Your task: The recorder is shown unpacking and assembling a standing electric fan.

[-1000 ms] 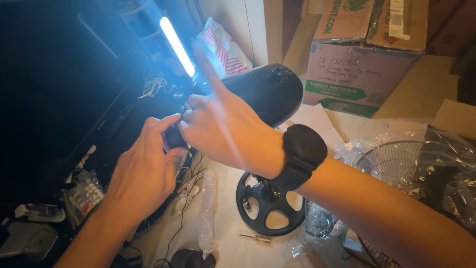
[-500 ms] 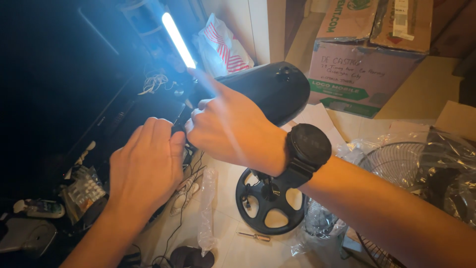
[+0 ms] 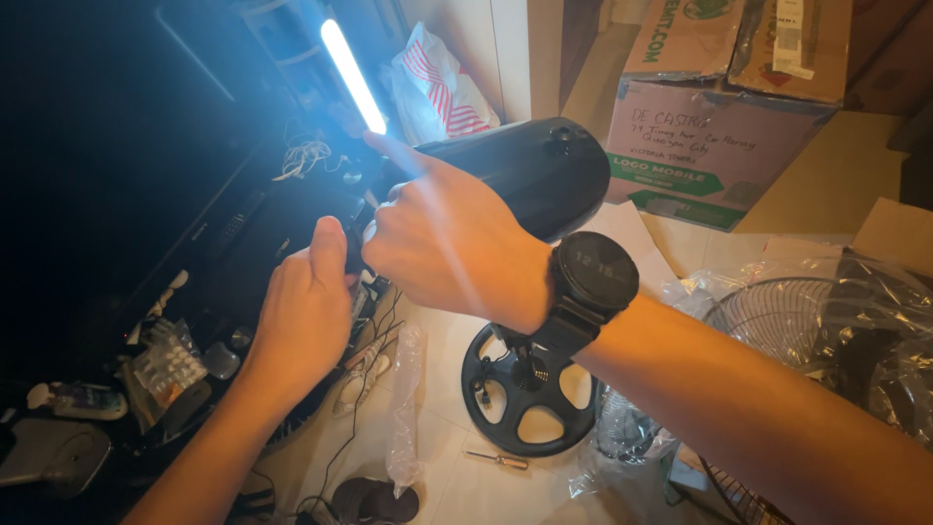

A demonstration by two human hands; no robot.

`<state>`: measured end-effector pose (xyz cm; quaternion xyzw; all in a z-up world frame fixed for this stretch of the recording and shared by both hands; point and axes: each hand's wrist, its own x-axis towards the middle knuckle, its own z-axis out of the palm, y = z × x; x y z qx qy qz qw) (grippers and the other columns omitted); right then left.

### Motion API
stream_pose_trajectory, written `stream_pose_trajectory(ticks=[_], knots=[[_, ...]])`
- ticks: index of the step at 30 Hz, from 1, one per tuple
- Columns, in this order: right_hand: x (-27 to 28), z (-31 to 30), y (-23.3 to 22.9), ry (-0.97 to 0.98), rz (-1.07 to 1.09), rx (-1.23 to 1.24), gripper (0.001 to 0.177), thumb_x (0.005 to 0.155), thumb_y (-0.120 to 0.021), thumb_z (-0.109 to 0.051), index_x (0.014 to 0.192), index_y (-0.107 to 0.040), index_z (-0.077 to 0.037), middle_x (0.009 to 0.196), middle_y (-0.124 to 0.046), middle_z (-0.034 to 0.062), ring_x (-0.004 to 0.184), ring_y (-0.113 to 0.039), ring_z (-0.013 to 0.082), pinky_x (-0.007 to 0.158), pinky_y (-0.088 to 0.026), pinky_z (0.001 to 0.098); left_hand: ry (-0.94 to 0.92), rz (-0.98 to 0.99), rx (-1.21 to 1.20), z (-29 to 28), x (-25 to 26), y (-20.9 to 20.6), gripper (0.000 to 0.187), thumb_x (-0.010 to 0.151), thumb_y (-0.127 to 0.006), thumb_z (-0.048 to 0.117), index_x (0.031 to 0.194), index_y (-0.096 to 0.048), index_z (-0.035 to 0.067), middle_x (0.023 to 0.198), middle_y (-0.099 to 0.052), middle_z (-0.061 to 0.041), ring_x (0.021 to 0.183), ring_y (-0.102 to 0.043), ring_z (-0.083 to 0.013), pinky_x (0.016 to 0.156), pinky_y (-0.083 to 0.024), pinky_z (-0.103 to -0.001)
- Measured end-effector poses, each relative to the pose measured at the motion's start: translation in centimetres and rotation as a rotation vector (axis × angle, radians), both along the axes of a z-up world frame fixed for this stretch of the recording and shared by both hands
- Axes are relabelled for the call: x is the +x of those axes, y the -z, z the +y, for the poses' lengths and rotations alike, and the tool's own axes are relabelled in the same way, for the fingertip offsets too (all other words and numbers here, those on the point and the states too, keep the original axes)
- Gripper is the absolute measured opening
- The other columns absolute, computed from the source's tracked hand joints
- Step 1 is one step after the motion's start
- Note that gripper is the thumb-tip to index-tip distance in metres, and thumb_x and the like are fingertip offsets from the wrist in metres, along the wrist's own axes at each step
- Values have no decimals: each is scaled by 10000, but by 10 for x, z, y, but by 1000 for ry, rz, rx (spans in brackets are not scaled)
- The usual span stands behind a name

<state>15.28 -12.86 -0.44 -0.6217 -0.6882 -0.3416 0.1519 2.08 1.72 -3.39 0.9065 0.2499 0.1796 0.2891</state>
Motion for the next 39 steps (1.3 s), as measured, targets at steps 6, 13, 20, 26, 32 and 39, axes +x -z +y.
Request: stream_pose_trajectory(ticks=[6, 13, 20, 26, 32, 39], knots=[[1, -1, 0, -12, 19, -44, 179, 734, -651, -106, 569, -672, -174, 554, -599, 53, 615, -650, 264, 1218, -310, 455, -197, 80, -591, 0, 1, -2, 731, 1087, -353, 547, 757, -503, -87, 601, -442, -166, 650, -460, -502, 688, -371, -554], [1, 1, -3, -15, 22, -21, 174, 737, -651, -97, 597, -684, -195, 590, -616, 47, 638, -662, 259, 1225, -306, 440, -22, -54, 271, -20, -10, -8, 503, 1107, -306, 403, 914, -608, 51, 798, -617, -217, 845, -588, -514, 697, -420, -582], [6, 6, 20, -51, 11, 59, 157, 700, -684, -116, 590, -670, -228, 640, -627, 24, 680, -661, 258, 986, -468, 384, 122, -230, 409, -16, -7, 1, 343, 1097, -367, 280, 981, -540, 8, 822, -593, -242, 781, -594, -493, 691, -453, -539], [4, 8, 19, -36, 41, 76, 143, 696, -710, -143, 579, -650, -198, 647, -617, 17, 677, -644, 252, 619, -489, 372, 34, -188, 319, -4, 4, 18, 431, 1133, -330, 263, 849, -492, -17, 722, -546, -255, 731, -541, -511, 658, -434, -527], [0, 11, 14, 8, 14, -12, 166, 702, -709, -144, 553, -659, -198, 613, -631, 22, 639, -647, 245, 575, -487, 364, 67, -94, 347, 12, 3, 23, 381, 1052, -338, 232, 886, -472, -84, 694, -559, -265, 658, -522, -487, 633, -409, -540], [3, 10, 16, -33, 2, 44, 127, 659, -710, -119, 563, -663, -189, 627, -636, 23, 673, -664, 253, 600, -508, 369, -243, 113, -211, -6, 14, -16, 724, 996, -301, 478, 668, -595, -97, 649, -601, -290, 662, -583, -406, 710, -457, -518]])
